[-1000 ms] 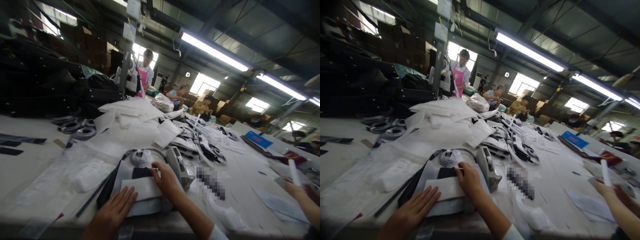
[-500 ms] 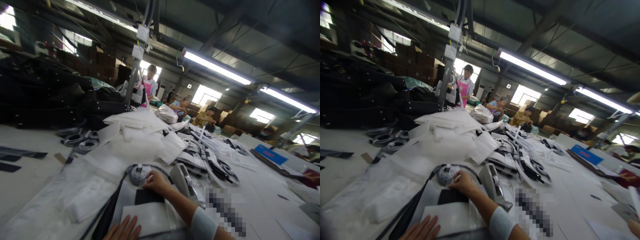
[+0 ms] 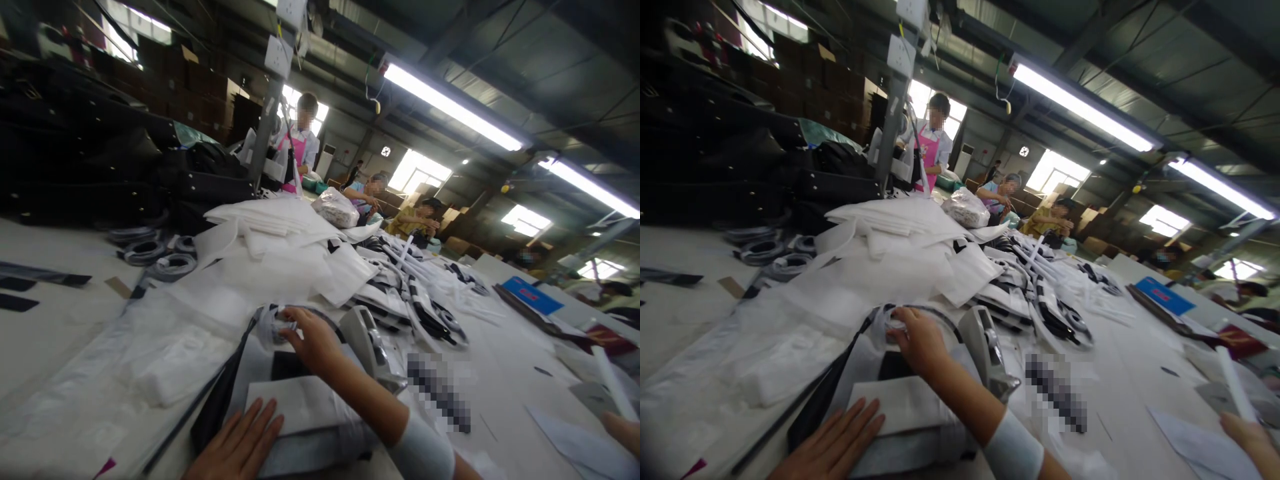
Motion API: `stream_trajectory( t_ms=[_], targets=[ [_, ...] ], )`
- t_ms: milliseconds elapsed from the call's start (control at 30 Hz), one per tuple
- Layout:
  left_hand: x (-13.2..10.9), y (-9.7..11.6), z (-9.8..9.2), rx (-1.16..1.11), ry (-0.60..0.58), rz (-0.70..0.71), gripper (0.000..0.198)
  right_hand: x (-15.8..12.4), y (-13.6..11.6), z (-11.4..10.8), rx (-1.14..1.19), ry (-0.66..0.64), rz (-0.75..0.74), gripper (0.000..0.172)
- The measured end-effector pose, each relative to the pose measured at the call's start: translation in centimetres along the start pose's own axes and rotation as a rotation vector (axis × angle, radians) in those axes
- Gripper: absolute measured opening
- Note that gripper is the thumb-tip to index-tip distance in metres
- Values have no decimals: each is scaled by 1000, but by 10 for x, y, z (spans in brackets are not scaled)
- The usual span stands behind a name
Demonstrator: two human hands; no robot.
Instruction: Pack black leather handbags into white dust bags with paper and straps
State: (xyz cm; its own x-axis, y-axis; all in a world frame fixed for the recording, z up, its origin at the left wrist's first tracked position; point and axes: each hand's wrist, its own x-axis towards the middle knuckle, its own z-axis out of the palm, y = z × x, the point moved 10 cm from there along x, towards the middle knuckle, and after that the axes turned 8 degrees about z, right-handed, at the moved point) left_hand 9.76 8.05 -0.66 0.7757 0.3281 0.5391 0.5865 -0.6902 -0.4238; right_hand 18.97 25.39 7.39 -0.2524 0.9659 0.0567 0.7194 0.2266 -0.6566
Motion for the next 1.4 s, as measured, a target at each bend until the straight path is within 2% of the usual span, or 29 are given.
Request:
stream_trajectory(
  t_ms=[67, 100, 167, 233, 333, 400, 467, 600, 667, 767, 933, 1033, 1133, 1233, 1400],
  targets=[
    [-2, 1, 0, -42, 19, -34, 56, -49, -15, -9, -21, -33, -102, 19],
    [-2, 1, 0, -64, 28, -49, 54, -81, -29, -7, -53, -66, -271, 16],
    [-2, 2, -1, -101, 31, -66, 52, -150, -41, 9, -146, -106, -553, 25],
    [0, 0, -4, -121, 38, -79, 53, -206, -27, 39, -315, -112, -711, 25],
    [3, -3, -6, -134, 28, -82, 54, -244, 7, 66, -508, 138, -737, 30],
    [5, -3, -4, -138, 11, -80, 54, -246, 22, 77, -548, 249, -695, 32],
    [5, -2, -1, -135, 1, -77, 55, -238, 23, 82, -515, 285, -675, 32],
    [6, -1, 7, -165, -31, -77, 56, -221, -6, 64, -327, 348, -683, 23],
    [7, -5, 10, -196, -49, -112, 60, -217, -20, 59, -281, 353, -686, 18],
    [13, -11, 10, -213, -72, -150, 63, -219, -34, 67, -261, 354, -722, 15],
    [22, -12, 7, -232, -118, -126, 65, -222, -35, 100, -293, 292, -739, 13],
    [19, -8, 8, -233, -158, -78, 68, -221, -36, 106, -287, 252, -731, 14],
    [13, -6, 13, -281, -180, -49, 72, -224, -45, 99, -255, 243, -753, 16],
    [8, -5, 18, -323, -171, -47, 74, -229, -58, 80, -194, 285, -790, 19],
    [2, -6, 19, -437, -170, -123, 78, -222, -66, 49, -148, 308, -772, 19]
  ],
)
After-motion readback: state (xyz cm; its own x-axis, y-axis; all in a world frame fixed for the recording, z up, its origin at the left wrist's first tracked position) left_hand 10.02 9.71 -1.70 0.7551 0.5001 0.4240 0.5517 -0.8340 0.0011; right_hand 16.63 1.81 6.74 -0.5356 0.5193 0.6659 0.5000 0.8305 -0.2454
